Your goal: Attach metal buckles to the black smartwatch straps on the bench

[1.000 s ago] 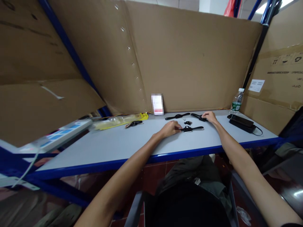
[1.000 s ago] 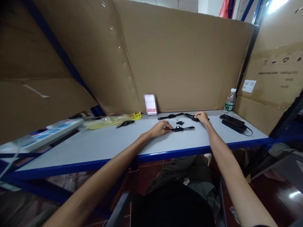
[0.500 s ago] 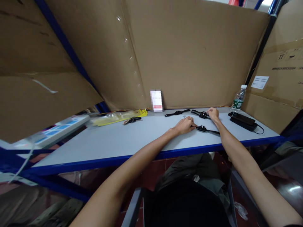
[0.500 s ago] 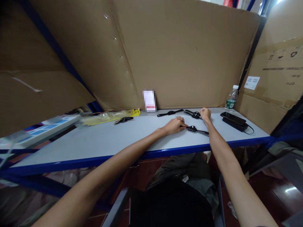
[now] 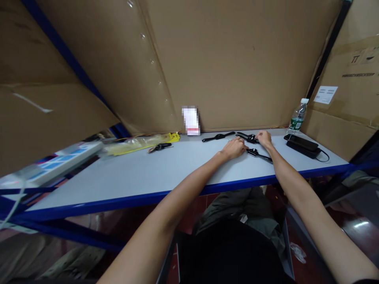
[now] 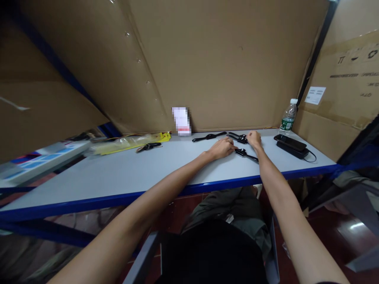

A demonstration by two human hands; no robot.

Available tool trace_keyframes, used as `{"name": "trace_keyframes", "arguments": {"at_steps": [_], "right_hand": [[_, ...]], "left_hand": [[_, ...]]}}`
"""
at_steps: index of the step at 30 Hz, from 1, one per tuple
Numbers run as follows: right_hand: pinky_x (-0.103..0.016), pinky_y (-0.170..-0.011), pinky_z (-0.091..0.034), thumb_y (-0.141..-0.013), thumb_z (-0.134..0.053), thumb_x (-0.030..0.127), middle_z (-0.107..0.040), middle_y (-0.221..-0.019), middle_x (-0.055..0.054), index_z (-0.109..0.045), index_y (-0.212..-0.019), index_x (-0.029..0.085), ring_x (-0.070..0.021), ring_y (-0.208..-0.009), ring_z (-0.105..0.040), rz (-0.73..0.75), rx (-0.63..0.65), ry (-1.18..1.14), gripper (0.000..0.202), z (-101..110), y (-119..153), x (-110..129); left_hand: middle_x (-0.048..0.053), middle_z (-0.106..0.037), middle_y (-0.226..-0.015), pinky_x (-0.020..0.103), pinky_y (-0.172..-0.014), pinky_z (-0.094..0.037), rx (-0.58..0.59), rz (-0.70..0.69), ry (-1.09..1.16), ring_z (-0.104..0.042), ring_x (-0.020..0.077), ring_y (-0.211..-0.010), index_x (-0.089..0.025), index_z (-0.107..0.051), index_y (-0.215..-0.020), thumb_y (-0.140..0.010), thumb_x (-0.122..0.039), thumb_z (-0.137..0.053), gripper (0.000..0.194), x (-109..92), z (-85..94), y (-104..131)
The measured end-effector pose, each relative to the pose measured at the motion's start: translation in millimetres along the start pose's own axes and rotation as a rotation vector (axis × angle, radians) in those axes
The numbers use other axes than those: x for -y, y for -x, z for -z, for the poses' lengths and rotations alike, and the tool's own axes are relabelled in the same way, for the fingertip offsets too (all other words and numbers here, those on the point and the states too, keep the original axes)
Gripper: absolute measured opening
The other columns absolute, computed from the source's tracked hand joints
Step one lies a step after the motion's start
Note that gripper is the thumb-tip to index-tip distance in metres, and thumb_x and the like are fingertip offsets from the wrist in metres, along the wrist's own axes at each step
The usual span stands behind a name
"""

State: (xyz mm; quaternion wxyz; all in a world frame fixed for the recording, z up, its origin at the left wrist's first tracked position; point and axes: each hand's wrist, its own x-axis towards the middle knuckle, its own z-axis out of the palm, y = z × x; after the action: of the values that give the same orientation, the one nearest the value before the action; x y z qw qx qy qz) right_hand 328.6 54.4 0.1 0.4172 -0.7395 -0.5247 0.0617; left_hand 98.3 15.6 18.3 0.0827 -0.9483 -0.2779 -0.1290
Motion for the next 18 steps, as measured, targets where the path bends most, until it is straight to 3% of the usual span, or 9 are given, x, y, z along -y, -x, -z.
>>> {"name": "trace_keyframes", "arguments": {"at_steps": [11, 16, 18], "right_hand": [[-0.027, -0.077, -0.048, -0.076, -0.062, 0.017, -0.076, -0.086, -0.006, -0.076, -0.08, 0.017, -0.0204, -0.085, -0.065, 0.014, 0.071, 0.029, 0.014, 1.9, -2.9, -0.4], [-0.035, -0.085, -0.05, -0.08, -0.052, 0.01, -0.075, -0.099, -0.015, -0.075, -0.096, 0.016, -0.0261, -0.094, -0.065, -0.072, -0.236, 0.127, 0.029, 7.8, -5.5, -4.7], [-0.036, -0.086, -0.05, -0.082, -0.051, 0.009, -0.074, -0.102, -0.016, -0.074, -0.098, 0.016, -0.0273, -0.095, -0.065, -0.096, -0.25, 0.131, 0.029, 11.8, -6.2, -3.9]], "left_hand": [[0.014, -0.069, -0.119, 0.037, -0.087, -0.05, -0.026, 0.041, -0.001, -0.057, 0.029, -0.115, -0.024, -0.077, -0.128, -0.103, -0.025, -0.048, 0.038, 3.3, -7.1, -4.8], [0.014, -0.07, -0.119, 0.04, -0.095, -0.049, -0.018, 0.082, -0.004, -0.057, 0.03, -0.119, -0.022, -0.078, -0.124, -0.102, -0.025, -0.049, 0.036, 8.0, -8.6, -12.6], [0.014, -0.07, -0.125, 0.042, -0.102, -0.046, -0.027, 0.135, 0.014, -0.057, 0.0304, -0.122, -0.022, -0.074, -0.131, -0.1, -0.027, -0.053, 0.037, 17.4, -6.7, -16.2]]}}
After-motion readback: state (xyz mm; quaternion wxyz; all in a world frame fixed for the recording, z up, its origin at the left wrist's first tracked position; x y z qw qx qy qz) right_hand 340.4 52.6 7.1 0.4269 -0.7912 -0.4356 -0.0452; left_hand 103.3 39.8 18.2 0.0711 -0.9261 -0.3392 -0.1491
